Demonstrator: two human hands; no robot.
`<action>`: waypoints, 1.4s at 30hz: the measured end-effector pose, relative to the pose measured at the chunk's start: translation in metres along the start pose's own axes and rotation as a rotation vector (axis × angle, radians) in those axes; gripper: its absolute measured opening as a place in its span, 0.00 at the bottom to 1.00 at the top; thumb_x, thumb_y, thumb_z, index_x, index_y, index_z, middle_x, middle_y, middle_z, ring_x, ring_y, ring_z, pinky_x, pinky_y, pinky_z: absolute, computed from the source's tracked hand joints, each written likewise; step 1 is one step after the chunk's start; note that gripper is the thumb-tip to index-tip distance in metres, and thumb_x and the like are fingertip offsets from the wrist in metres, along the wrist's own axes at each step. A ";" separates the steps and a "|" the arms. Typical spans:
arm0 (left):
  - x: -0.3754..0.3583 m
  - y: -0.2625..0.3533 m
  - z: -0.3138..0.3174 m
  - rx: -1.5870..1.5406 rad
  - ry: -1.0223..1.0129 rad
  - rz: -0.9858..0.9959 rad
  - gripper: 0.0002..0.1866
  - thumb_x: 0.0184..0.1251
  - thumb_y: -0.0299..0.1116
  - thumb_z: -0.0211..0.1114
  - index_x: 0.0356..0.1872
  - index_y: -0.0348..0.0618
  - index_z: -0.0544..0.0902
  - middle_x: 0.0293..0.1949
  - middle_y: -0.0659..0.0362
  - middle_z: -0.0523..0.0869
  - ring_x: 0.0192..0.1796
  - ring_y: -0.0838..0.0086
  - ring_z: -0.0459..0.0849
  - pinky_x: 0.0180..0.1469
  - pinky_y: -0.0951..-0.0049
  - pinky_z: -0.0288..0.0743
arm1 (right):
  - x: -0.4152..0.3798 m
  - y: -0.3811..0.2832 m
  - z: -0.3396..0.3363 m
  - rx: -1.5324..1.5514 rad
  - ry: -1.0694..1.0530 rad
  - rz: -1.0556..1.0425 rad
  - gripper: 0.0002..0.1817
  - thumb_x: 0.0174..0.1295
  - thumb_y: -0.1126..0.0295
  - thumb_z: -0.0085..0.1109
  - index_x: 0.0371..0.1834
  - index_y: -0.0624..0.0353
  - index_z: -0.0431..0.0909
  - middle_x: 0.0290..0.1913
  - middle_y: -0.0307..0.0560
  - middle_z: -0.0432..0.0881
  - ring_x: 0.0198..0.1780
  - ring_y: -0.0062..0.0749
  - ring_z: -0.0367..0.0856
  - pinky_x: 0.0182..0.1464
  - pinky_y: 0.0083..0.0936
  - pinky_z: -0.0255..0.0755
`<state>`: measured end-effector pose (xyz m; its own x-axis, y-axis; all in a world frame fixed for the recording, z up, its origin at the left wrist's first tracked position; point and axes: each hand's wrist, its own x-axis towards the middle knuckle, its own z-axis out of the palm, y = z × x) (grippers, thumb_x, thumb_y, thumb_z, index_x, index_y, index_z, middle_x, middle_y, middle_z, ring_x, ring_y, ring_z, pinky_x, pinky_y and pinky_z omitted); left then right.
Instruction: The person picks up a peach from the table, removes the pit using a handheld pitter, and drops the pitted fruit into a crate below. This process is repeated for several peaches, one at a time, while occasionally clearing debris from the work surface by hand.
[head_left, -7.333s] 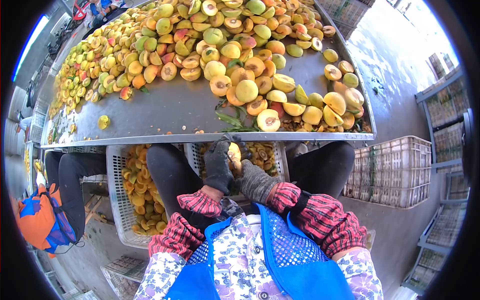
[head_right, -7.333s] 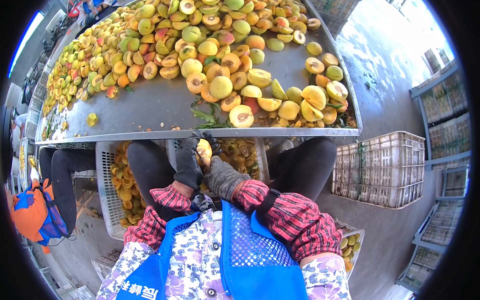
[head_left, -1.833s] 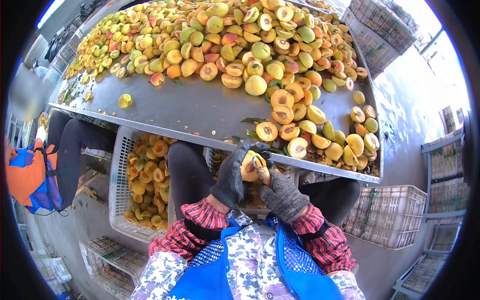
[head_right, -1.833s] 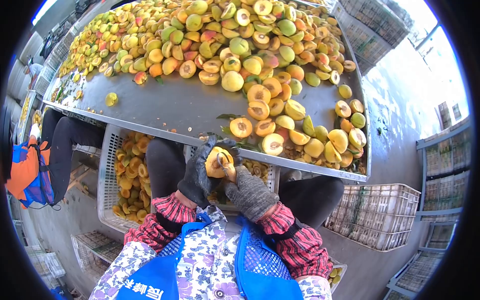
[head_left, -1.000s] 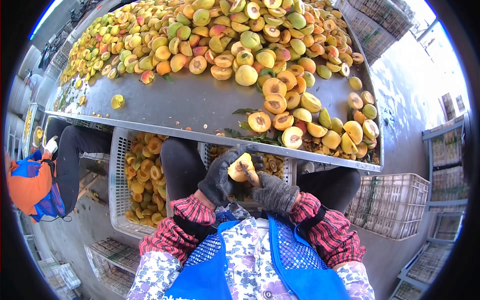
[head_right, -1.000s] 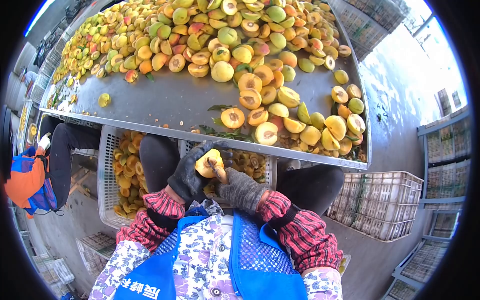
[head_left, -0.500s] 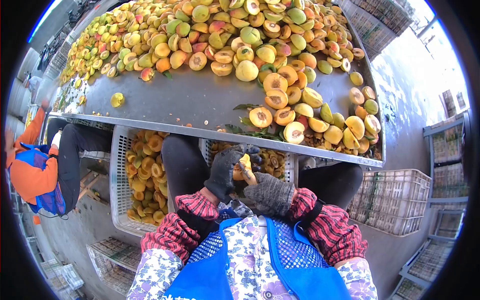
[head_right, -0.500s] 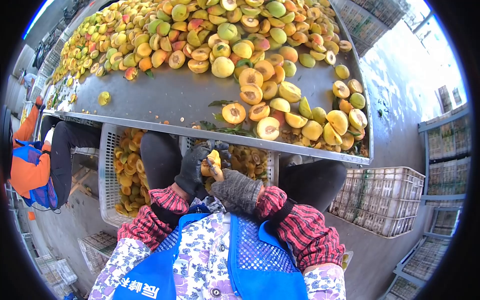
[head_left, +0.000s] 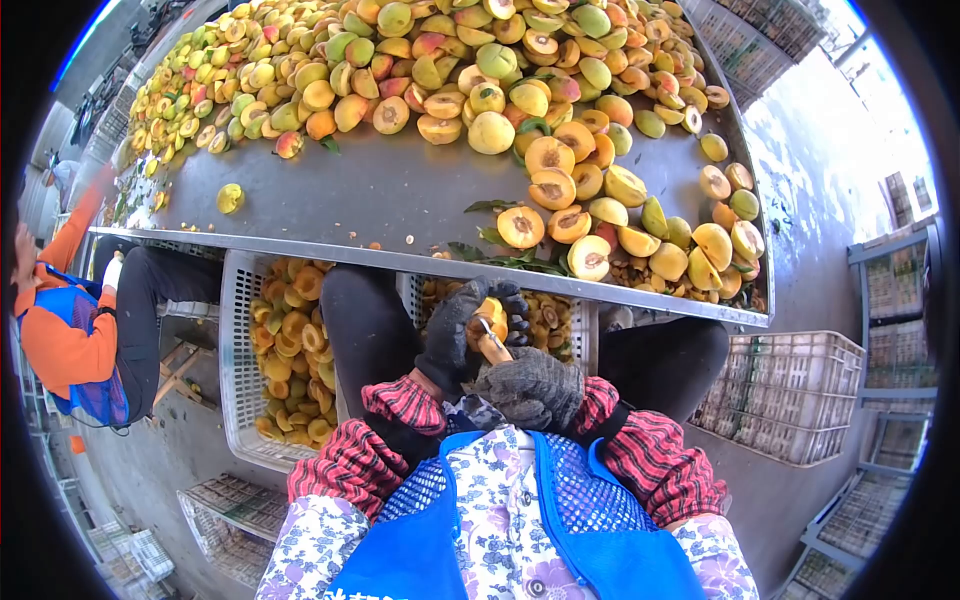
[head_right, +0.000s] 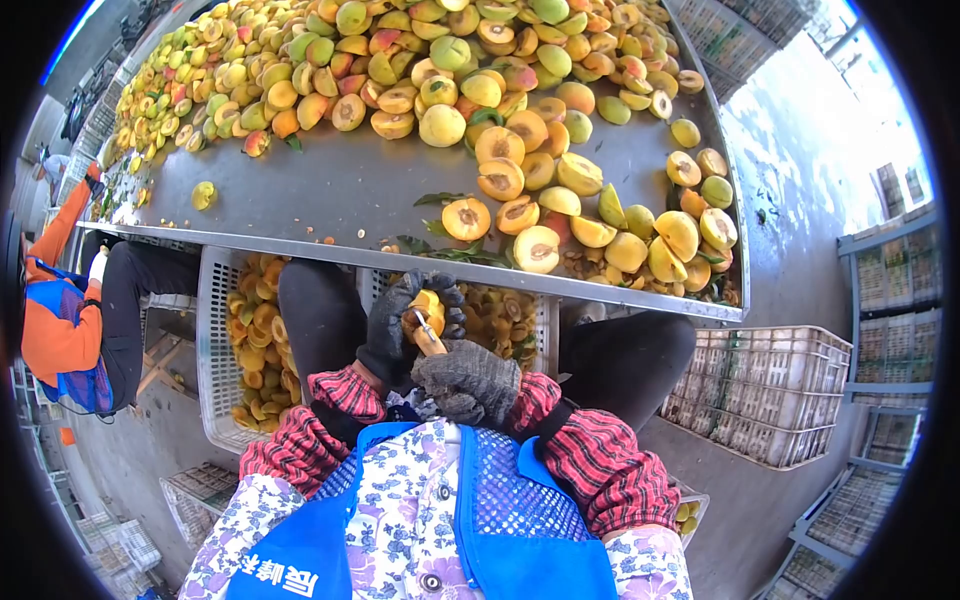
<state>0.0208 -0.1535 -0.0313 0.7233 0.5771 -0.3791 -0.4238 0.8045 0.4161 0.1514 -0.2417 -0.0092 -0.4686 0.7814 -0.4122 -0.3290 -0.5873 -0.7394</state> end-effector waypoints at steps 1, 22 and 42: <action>0.003 -0.006 -0.006 -0.011 0.054 0.013 0.19 0.68 0.41 0.48 0.43 0.33 0.76 0.36 0.54 0.81 0.36 0.69 0.80 0.39 0.72 0.76 | -0.002 -0.006 0.003 0.468 0.026 0.337 0.05 0.54 0.71 0.56 0.30 0.60 0.74 0.19 0.36 0.70 0.21 0.23 0.72 0.23 0.19 0.65; -0.086 0.143 -0.093 1.051 0.769 0.863 0.14 0.62 0.38 0.58 0.37 0.35 0.80 0.34 0.56 0.83 0.39 0.70 0.81 0.47 0.72 0.73 | -0.002 0.033 -0.046 -1.097 0.100 0.260 0.15 0.54 0.65 0.51 0.40 0.64 0.74 0.30 0.55 0.79 0.30 0.42 0.79 0.32 0.32 0.73; 0.101 0.039 0.037 1.458 -0.058 0.591 0.23 0.46 0.20 0.64 0.48 0.39 0.75 0.46 0.53 0.80 0.50 0.70 0.78 0.52 0.72 0.71 | -0.043 0.001 -0.056 -1.029 0.739 0.109 0.17 0.55 0.59 0.54 0.41 0.60 0.70 0.36 0.62 0.77 0.41 0.55 0.76 0.43 0.43 0.69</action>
<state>0.0980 -0.0692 -0.0230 0.6856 0.7152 0.1357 0.2018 -0.3659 0.9085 0.2175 -0.2640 -0.0216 0.2229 0.8651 -0.4493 0.6233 -0.4809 -0.6166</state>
